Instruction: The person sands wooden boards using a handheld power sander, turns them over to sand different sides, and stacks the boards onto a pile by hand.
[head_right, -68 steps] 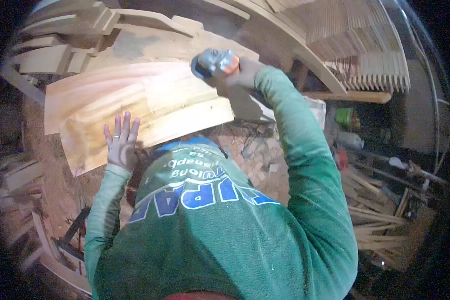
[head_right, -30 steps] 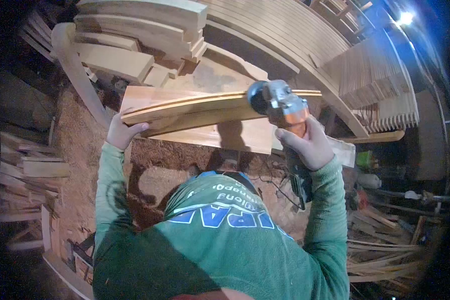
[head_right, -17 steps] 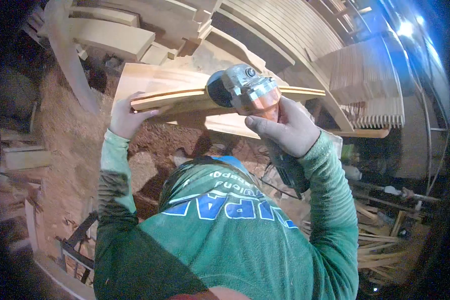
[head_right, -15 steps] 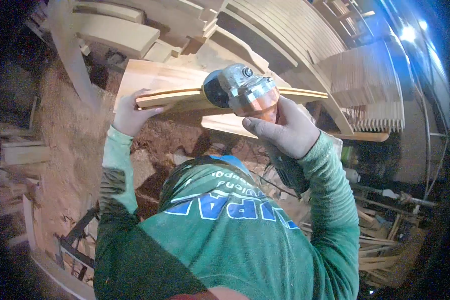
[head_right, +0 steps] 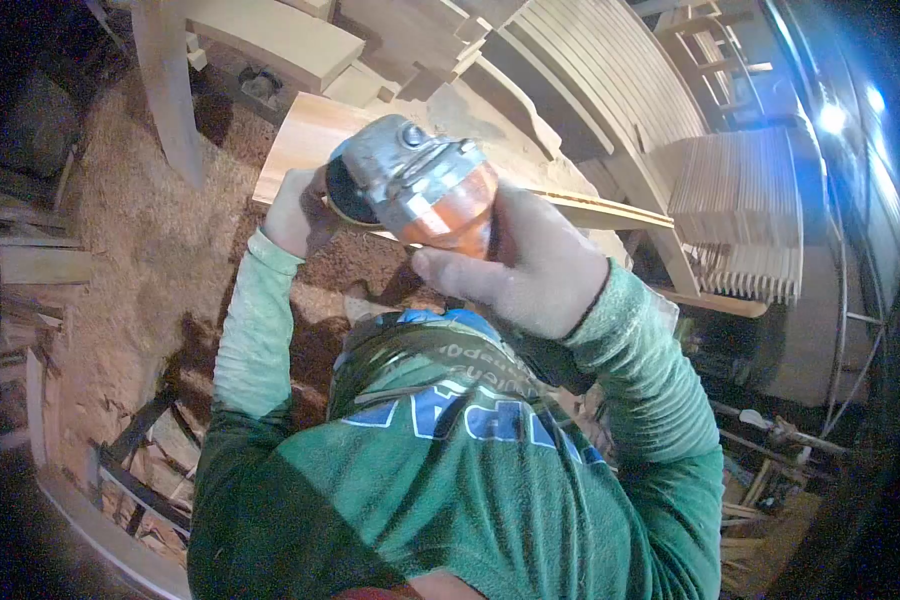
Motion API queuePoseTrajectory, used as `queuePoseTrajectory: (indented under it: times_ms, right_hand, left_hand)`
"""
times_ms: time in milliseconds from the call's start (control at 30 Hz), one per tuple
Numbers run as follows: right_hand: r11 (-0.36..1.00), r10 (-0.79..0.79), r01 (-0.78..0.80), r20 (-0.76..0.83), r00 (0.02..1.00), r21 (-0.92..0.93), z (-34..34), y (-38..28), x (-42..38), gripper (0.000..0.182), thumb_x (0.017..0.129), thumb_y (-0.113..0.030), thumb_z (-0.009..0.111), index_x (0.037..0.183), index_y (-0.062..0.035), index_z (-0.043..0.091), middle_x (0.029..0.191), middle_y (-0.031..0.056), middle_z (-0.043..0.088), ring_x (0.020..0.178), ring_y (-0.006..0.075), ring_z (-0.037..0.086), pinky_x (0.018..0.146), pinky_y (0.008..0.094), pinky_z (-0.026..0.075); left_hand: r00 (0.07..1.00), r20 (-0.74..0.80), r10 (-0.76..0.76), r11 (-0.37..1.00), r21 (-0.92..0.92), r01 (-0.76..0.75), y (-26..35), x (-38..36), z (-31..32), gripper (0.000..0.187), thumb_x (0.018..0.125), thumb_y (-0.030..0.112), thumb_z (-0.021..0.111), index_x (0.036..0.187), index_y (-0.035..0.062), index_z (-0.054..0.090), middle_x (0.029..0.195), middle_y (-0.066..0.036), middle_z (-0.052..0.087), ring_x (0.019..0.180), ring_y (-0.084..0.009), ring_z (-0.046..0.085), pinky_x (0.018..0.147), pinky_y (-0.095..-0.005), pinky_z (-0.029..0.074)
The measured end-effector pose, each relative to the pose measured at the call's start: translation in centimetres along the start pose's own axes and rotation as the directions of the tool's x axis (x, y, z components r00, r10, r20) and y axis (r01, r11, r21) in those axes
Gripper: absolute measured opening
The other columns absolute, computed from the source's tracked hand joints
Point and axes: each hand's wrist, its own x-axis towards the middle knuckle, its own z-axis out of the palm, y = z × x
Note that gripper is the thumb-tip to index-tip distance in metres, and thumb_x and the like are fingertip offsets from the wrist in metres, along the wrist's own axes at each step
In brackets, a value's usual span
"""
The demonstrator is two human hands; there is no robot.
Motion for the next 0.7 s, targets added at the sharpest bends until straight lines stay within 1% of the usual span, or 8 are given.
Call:
queuePoseTrajectory:
  times_ms: [33, 67, 100, 133, 200, 267, 367, 700]
  right_hand:
    - [0.996, -0.084, 0.084, 0.001, 0.996, 0.0, 0.6, 0.2, 0.3, 0.05, 0.09, -0.021, 0.075, 0.13, 0.003, 0.055, 0.111, 0.0114, 0.069, 0.1, 0.0185, 0.066, 0.091, 0.0349, 0.053]
    - [0.986, -0.166, 0.166, -0.004, 0.986, 0.002, 1.0, 0.4, 0.4, 0.049, 0.09, -0.022, 0.075, 0.128, 0.0032, 0.056, 0.108, 0.0125, 0.07, 0.098, 0.0198, 0.067, 0.09, 0.0355, 0.053]
    - [0.991, -0.118, 0.118, 0.017, 0.993, -0.068, 1.1, 0.0, 0.5, 0.05, 0.09, -0.024, 0.075, 0.127, 0.0037, 0.057, 0.107, 0.0147, 0.07, 0.098, 0.0231, 0.068, 0.09, 0.0369, 0.053]
    - [0.988, -0.066, 0.07, 0.031, 0.997, -0.139, 0.9, -0.6, 0.5, 0.051, 0.089, -0.025, 0.075, 0.126, 0.0042, 0.057, 0.105, 0.017, 0.07, 0.098, 0.0263, 0.069, 0.09, 0.0382, 0.053]
    - [0.959, -0.077, 0.085, 0.041, 0.996, -0.269, 0.3, 0.1, 0.7, 0.057, 0.087, -0.033, 0.076, 0.124, 0.0056, 0.057, 0.104, 0.0259, 0.069, 0.101, 0.0378, 0.069, 0.092, 0.0431, 0.052]
    - [0.963, -0.109, 0.102, -0.015, 0.994, -0.249, -0.2, 1.2, -0.1, 0.057, 0.087, -0.033, 0.075, 0.125, 0.0051, 0.057, 0.106, 0.0265, 0.07, 0.103, 0.0392, 0.069, 0.092, 0.0441, 0.052]
    - [0.959, -0.135, 0.112, -0.072, 0.988, -0.261, -1.6, 3.0, -1.6, 0.058, 0.085, -0.034, 0.076, 0.125, 0.0041, 0.058, 0.109, 0.0259, 0.07, 0.105, 0.0398, 0.068, 0.093, 0.0439, 0.052]
    - [0.999, -0.024, 0.016, -0.211, 0.977, -0.042, -6.7, 7.1, -5.9, 0.057, 0.088, -0.019, 0.075, 0.135, 0.0023, 0.05, 0.12, 0.0138, 0.068, 0.111, 0.0203, 0.065, 0.099, 0.0359, 0.05]
  left_hand:
    - [1.0, 0.009, -0.02, 0.926, 0.376, 0.015, 0.2, 0.0, -0.3, 0.031, 0.086, 0.009, 0.075, 0.117, 0.0047, 0.071, 0.106, -0.013, 0.075, 0.1, -0.0213, 0.072, 0.088, -0.0373, 0.056]
    - [0.999, 0.015, -0.045, 0.716, 0.698, 0.022, 0.6, 0.0, -0.9, 0.032, 0.087, 0.01, 0.075, 0.118, 0.0048, 0.07, 0.112, -0.012, 0.074, 0.105, -0.0201, 0.069, 0.091, -0.0369, 0.055]
    - [0.997, 0.016, -0.07, 0.401, 0.916, 0.013, 0.9, 0.1, -1.4, 0.032, 0.088, 0.011, 0.074, 0.119, 0.0048, 0.07, 0.117, -0.01, 0.073, 0.11, -0.0189, 0.067, 0.094, -0.0365, 0.054]
    - [0.997, 0.045, -0.055, 0.239, 0.971, -0.03, 1.2, 0.0, -1.4, 0.032, 0.089, 0.015, 0.075, 0.12, 0.0076, 0.07, 0.123, -0.009, 0.071, 0.116, -0.0216, 0.065, 0.098, -0.0376, 0.052]
    - [0.999, 0.044, -0.015, 0.502, 0.864, -0.03, 0.5, -0.2, -1.8, 0.031, 0.09, 0.008, 0.07, 0.121, 0.0046, 0.069, 0.121, -0.01, 0.071, 0.115, -0.0228, 0.065, 0.097, -0.0384, 0.052]
    - [0.995, 0.083, 0.052, 0.67, 0.736, -0.096, -0.2, -0.2, -2.1, 0.028, 0.091, -0.003, 0.064, 0.118, 0.0004, 0.07, 0.111, -0.01, 0.074, 0.105, -0.0206, 0.068, 0.09, -0.0357, 0.056]
    - [0.988, 0.076, 0.134, 0.44, 0.889, -0.128, 1.7, -0.6, 0.4, 0.024, 0.091, -0.005, 0.064, 0.114, -0.0026, 0.07, 0.104, -0.01, 0.075, 0.097, -0.0152, 0.07, 0.084, -0.0312, 0.057]
    - [0.98, -0.182, 0.082, 0.455, 0.882, 0.125, 1.7, -0.5, 2.8, 0.032, 0.078, 0.001, 0.083, 0.107, -0.0021, 0.07, 0.094, -0.006, 0.076, 0.089, -0.0109, 0.069, 0.08, -0.0273, 0.055]
